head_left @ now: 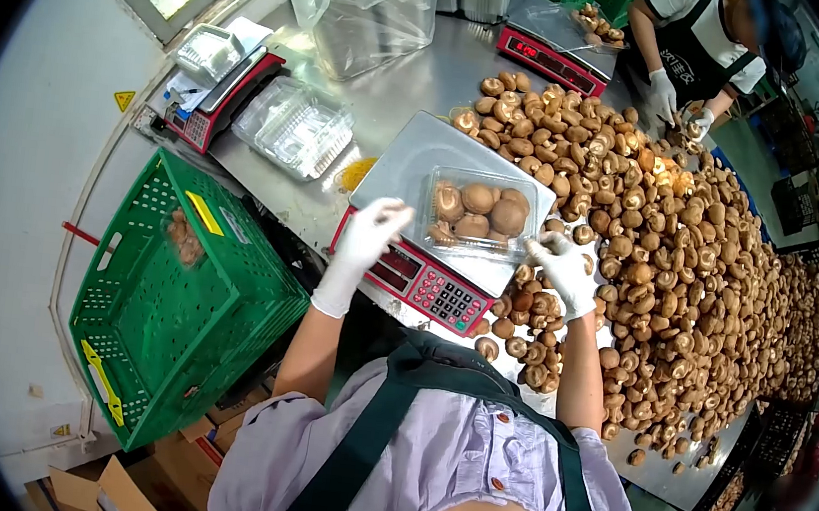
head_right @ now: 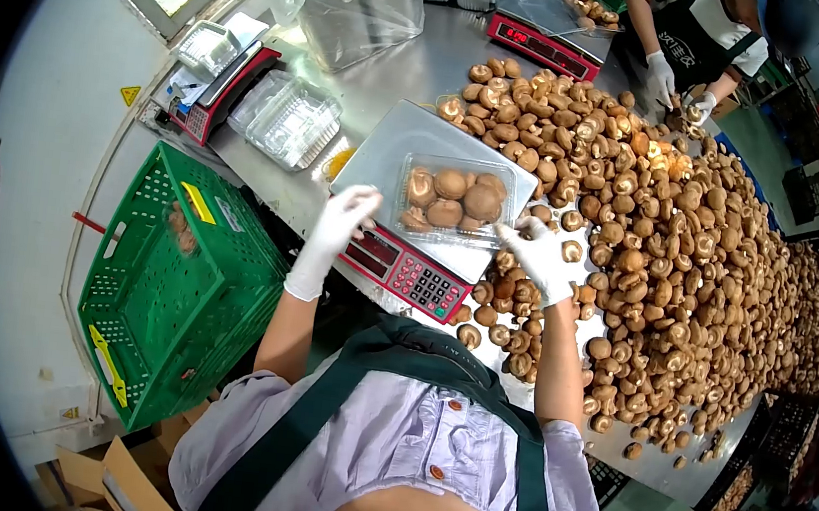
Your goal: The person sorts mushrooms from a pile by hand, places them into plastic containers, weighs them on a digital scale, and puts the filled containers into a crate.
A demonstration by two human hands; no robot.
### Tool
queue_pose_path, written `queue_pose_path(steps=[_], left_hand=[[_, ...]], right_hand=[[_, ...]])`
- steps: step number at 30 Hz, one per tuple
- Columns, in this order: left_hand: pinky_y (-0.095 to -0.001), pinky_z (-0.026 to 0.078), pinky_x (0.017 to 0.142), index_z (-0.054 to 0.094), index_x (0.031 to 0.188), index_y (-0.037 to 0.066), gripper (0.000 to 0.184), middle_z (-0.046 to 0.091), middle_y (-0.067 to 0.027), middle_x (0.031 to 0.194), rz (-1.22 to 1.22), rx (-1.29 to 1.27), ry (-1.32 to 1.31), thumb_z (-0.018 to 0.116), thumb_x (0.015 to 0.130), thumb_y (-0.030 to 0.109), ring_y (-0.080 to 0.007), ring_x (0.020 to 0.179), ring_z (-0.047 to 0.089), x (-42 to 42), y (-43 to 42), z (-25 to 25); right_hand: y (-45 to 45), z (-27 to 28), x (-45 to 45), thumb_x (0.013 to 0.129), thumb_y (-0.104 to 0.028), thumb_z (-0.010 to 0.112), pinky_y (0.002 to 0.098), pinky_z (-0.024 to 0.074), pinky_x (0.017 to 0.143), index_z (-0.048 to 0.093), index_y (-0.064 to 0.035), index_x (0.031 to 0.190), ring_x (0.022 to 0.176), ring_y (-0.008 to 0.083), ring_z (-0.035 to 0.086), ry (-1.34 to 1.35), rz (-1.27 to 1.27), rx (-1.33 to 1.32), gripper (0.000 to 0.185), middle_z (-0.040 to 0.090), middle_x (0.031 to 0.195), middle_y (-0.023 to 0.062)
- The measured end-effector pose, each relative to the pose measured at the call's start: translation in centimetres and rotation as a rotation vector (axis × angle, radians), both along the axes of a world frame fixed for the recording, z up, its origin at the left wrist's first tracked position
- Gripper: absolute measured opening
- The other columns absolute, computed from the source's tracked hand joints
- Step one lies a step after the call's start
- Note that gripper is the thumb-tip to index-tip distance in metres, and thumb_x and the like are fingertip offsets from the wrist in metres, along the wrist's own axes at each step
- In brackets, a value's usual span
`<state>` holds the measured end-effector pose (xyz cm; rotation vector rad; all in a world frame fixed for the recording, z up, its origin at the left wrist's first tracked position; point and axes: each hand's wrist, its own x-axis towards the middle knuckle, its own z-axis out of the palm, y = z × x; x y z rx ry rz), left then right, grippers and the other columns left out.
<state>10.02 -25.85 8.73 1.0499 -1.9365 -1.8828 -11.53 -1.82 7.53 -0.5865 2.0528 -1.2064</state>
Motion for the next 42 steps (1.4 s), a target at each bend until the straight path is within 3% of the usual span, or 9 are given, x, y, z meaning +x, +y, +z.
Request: queue_pose_path(steps=[15,21,23,28,31,33,37,39,42], left_hand=[[-0.0375,0.043,0.097,0.053,0.106,0.003,0.031,0.053,-0.0196,0.127,-0.16,-1.129,0.371,0.068,0.079,0.011,-0.0334,0.114,0.054,2.7,1.6,-2.5],[-0.0398,0.041,0.1,0.043,0.127,0.001,0.067,0.046,-0.0209,0.134,-0.07,-1.077,0.416,0.077,0.07,0.007,-0.0329,0.117,0.051,3.5,2.0,-0.4],[-0.0399,0.04,0.102,0.025,0.142,-0.001,0.088,0.042,-0.0205,0.138,-0.052,0.202,0.573,0.076,0.07,0.004,-0.031,0.12,0.049,3.8,2.9,0.7],[-0.0368,0.03,0.109,0.024,0.144,-0.001,0.088,0.036,-0.0134,0.144,-0.403,-0.137,0.519,0.07,0.079,0.037,-0.0272,0.13,0.038,4.4,3.6,-2.2],[-0.0352,0.031,0.107,0.032,0.141,0.001,0.091,0.042,-0.01,0.138,-0.247,0.079,0.805,0.08,0.069,0.03,-0.0235,0.127,0.041,5.1,5.4,-2.0],[-0.0324,0.039,0.1,0.034,0.139,0.002,0.09,0.046,-0.0096,0.134,-0.038,0.275,0.903,0.082,0.065,0.024,-0.0212,0.121,0.046,5.9,5.9,-1.3],[-0.0271,0.051,0.08,0.039,0.136,0.001,0.079,0.054,-0.0075,0.12,0.099,0.353,0.842,0.076,0.069,0.017,-0.0165,0.101,0.057,11.3,3.5,3.7],[-0.027,0.051,0.079,0.039,0.136,0.0,0.077,0.056,-0.0067,0.116,0.308,-0.323,0.413,0.075,0.072,0.022,-0.0147,0.096,0.058,16.9,-0.7,2.7],[-0.0362,0.047,0.088,0.046,0.13,0.007,0.048,0.056,-0.0058,0.118,0.835,-0.156,0.697,0.053,0.093,0.037,-0.0182,0.106,0.055,26.1,-4.8,7.1]], right_hand=[[1.1,-0.1,6.3,0.062,-0.01,0.083,0.0377,0.0515,0.083,0.057,-0.0044,0.087,0.101,0.0349,0.063,0.982,0.108,-0.552,0.036,0.062,0.112,0.0223],[-0.3,-1.3,6.8,0.065,-0.009,0.081,0.0369,0.0518,0.082,0.06,-0.0017,0.095,0.099,0.0302,0.064,0.888,0.03,-0.768,0.037,0.065,0.108,0.0181],[-0.1,-2.1,7.3,0.078,-0.01,0.069,0.035,0.0515,0.083,0.059,-0.0011,0.108,0.098,0.026,0.063,0.423,0.053,-0.68,0.033,0.065,0.108,0.0138],[2.3,-11.8,8.9,0.097,-0.013,0.047,0.0292,0.043,0.1,0.042,-0.003,0.134,0.116,0.0172,0.05,-0.432,0.24,-0.516,0.038,0.048,0.131,0.0092],[-1.7,-4.3,13.6,0.099,-0.02,0.044,0.0334,0.0393,0.105,0.036,-0.0042,0.139,0.125,0.022,0.044,0.299,0.646,-0.277,0.044,0.042,0.137,0.0133],[-3.4,0.0,15.1,0.081,-0.012,0.071,0.035,0.041,0.102,0.042,-0.0051,0.134,0.119,0.023,0.049,-0.754,0.386,-0.145,0.061,0.049,0.13,0.0104],[-4.7,-0.7,14.2,0.079,-0.017,0.072,0.0319,0.0535,0.072,0.058,-0.005,0.115,0.081,0.0215,0.066,0.547,0.735,-0.192,0.04,0.066,0.096,0.0136],[-4.8,1.2,14.3,0.083,-0.016,0.067,0.0309,0.0526,0.066,0.064,-0.0068,0.103,0.069,0.021,0.067,0.323,0.612,-0.204,0.022,0.067,0.081,0.0114],[-3.6,1.0,12.9,0.086,-0.015,0.066,0.0288,0.0522,0.074,0.065,-0.0041,0.104,0.078,0.0165,0.067,0.153,0.507,-0.088,0.022,0.07,0.088,0.0111]])
